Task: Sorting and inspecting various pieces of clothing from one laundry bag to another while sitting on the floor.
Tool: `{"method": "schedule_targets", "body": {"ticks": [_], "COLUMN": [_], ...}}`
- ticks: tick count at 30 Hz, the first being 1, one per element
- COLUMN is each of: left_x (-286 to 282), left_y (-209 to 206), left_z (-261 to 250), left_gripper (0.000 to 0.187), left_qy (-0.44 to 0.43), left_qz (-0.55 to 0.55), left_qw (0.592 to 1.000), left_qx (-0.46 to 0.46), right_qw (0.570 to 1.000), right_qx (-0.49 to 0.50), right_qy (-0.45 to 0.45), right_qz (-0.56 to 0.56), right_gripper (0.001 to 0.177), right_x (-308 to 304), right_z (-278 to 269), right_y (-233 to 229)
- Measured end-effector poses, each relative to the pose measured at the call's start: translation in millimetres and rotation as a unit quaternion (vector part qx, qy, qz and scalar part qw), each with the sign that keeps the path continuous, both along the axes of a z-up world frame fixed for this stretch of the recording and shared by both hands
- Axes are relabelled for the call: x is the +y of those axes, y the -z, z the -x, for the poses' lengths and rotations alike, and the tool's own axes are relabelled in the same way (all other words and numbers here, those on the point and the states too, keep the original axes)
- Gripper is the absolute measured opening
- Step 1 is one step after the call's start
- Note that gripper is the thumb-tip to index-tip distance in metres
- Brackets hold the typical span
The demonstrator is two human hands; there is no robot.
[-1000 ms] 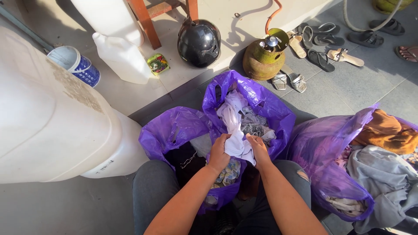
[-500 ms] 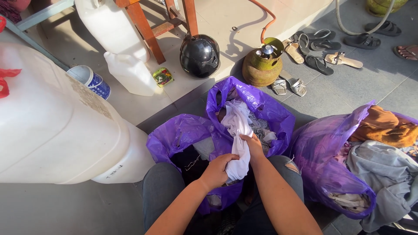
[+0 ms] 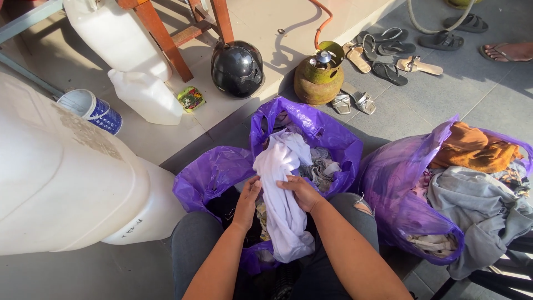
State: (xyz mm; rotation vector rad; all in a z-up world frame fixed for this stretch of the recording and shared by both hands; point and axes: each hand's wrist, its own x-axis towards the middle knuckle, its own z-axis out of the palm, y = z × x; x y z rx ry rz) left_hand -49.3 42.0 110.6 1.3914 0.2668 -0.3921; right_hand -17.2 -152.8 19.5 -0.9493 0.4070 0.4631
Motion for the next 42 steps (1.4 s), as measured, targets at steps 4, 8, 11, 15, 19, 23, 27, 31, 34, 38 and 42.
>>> {"method": "schedule_targets", "body": {"ticks": [4, 8, 11, 15, 19, 23, 27, 31, 34, 38, 42], "left_x": [8, 11, 4, -1, -3, 1, -3, -15, -10, -2, 1], "left_y": [46, 79, 67, 69, 59, 76, 81, 53, 67, 52, 55], "left_z": [-13, -17, -15, -14, -3, 3, 4, 7, 1, -8, -12], "left_gripper": [0.059, 0.014, 0.015, 0.041, 0.061, 0.041, 0.030, 0.034, 0.037, 0.035, 0.050], "left_qy": [-0.053, -0.099, -0.121, -0.072, 0.018, 0.167, 0.229, 0.138, 0.020, -0.102, -0.124], "left_qz": [0.025, -0.037, 0.021, 0.051, 0.031, -0.157, -0.271, -0.197, -0.205, -0.136, -0.004], "left_qw": [0.996, 0.994, 0.991, 0.989, 0.996, 0.973, 0.923, 0.966, 0.975, 0.985, 0.992], "left_qx": [0.063, 0.028, 0.054, 0.119, 0.086, -0.014, -0.146, -0.095, -0.086, -0.004, -0.007], "right_qw": [0.995, 0.988, 0.981, 0.982, 0.985, 0.983, 0.985, 0.986, 0.987, 0.989, 0.989], "right_qx": [0.031, 0.035, 0.067, 0.134, 0.139, 0.132, 0.138, 0.094, 0.088, 0.070, 0.020], "right_qy": [-0.090, -0.068, 0.020, 0.058, 0.039, 0.030, 0.025, 0.025, 0.043, 0.081, 0.116], "right_qz": [0.032, 0.136, 0.182, 0.121, 0.090, 0.121, 0.105, 0.138, 0.126, 0.100, 0.088], "right_gripper": [0.020, 0.041, 0.040, 0.054, 0.059, 0.046, 0.076, 0.058, 0.060, 0.069, 0.074], "right_x": [17, 14, 10, 2, -3, -10, -6, -7, -10, -27, -43], "right_z": [16, 4, -3, -7, -9, -11, -10, -8, -11, -10, -12], "right_y": [-23, 9, 20, -8, 33, 58, 33, 45, 34, 57, 50]}}
